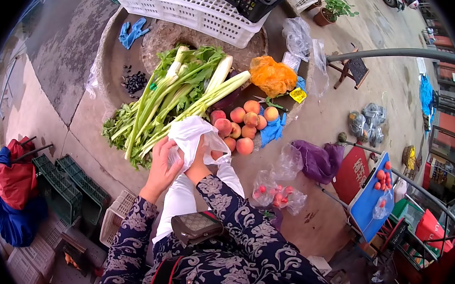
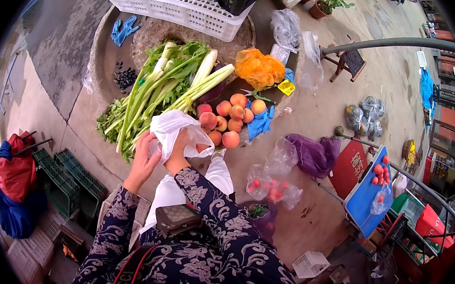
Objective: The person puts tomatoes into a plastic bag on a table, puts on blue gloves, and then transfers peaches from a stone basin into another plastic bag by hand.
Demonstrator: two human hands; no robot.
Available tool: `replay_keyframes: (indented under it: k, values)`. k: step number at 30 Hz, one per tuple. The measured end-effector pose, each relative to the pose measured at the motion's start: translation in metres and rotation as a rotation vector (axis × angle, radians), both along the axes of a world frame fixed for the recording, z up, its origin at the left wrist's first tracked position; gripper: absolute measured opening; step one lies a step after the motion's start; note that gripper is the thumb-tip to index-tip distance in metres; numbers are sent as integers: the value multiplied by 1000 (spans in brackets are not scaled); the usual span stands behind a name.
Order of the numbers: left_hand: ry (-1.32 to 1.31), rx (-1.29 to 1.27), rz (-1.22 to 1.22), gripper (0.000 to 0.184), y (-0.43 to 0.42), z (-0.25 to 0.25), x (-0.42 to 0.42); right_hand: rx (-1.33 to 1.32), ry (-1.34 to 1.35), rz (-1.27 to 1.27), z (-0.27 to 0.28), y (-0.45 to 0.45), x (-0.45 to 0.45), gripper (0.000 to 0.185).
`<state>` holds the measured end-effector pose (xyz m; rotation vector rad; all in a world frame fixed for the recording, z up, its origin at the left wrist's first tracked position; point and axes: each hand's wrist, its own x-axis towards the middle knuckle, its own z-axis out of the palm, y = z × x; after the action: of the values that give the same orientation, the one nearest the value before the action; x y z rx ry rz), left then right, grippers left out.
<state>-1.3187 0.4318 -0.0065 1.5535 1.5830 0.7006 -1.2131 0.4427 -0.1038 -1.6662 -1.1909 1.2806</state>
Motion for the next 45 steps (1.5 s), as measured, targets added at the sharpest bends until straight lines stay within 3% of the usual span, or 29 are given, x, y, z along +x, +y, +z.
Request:
replay_keyframes:
  k: [1, 3, 6, 7, 8, 10, 11, 12, 14, 15, 19, 21, 22, 23, 25, 28, 30, 32, 34, 37, 40, 42, 43, 45]
  values:
    - [31, -6, -68, 72, -5, -2, -10, -19, 244, -126, -18, -9, -19, 70]
    - [23, -22, -149, 81, -8, -1, -31, 40, 348, -112, -32, -18, -49, 73]
    - [84, 53, -245, 70, -1, 25, -46, 117, 502, -84, -39, -31, -78, 78]
    - [193, 133, -281, 48, -1, 30, -49, 94, 291, 31, -36, -34, -82, 75]
    - [199, 156, -217, 41, -3, 31, -54, 82, 79, 147, -32, -36, -86, 72]
    - [210, 203, -85, 27, -5, 30, -64, -52, -888, 576, 32, -16, -72, 55]
    - [-55, 149, 45, 16, -5, 30, -68, -217, -660, 745, 68, 7, -61, 42]
    - [-438, -140, 267, 17, -10, 31, -74, -203, -736, 762, 57, -1, -55, 42]
    - [-966, -366, 405, 20, -1, 58, -82, -167, -886, 801, 26, -19, -42, 43]
    - [-963, -473, 496, 19, -1, 61, -92, -291, -779, 844, 42, -14, -24, 47]
    - [-850, -626, 521, 20, -31, 51, -114, 104, -791, 680, 22, -40, 15, 39]
    - [-766, -704, 493, 23, -57, 42, -111, 26, -863, 831, 15, -45, 32, 34]
    - [-629, -707, 383, 27, -67, 41, -105, -12, -902, 907, 17, -46, 40, 32]
    - [-483, -751, 265, 29, -81, 34, -101, 135, -934, 849, 9, -55, 47, 20]
    - [-288, -905, 61, 30, -94, 29, -87, 115, -998, 1010, 10, -65, 59, 24]
    - [-632, -944, 319, 26, -102, 27, -56, 186, -971, 1028, 5, -90, 77, 29]
    - [-788, -840, 429, 31, -103, 24, -44, 215, -899, 925, 5, -105, 91, 33]
    - [-915, -769, 481, 34, -102, 25, -33, 140, -860, 965, 5, -113, 107, 22]
    - [-853, -747, 551, 37, -104, 21, -30, 85, -736, 995, 29, -105, 121, 20]
    - [-784, -631, 669, 37, -107, 17, -35, 303, -271, 765, 62, -88, 134, 15]
    - [-856, -392, 848, 38, -95, 21, -54, 406, -40, 522, 94, -68, 143, 7]
    - [-1007, -188, 925, 39, -86, 26, -69, 396, -40, 368, 96, -56, 150, 9]
    - [-1111, -109, 881, 26, -82, 25, -81, 376, -80, 307, 92, -49, 155, 9]
    - [-1174, 0, 988, 20, -72, 14, -100, 296, -64, 150, 76, -36, 167, 11]
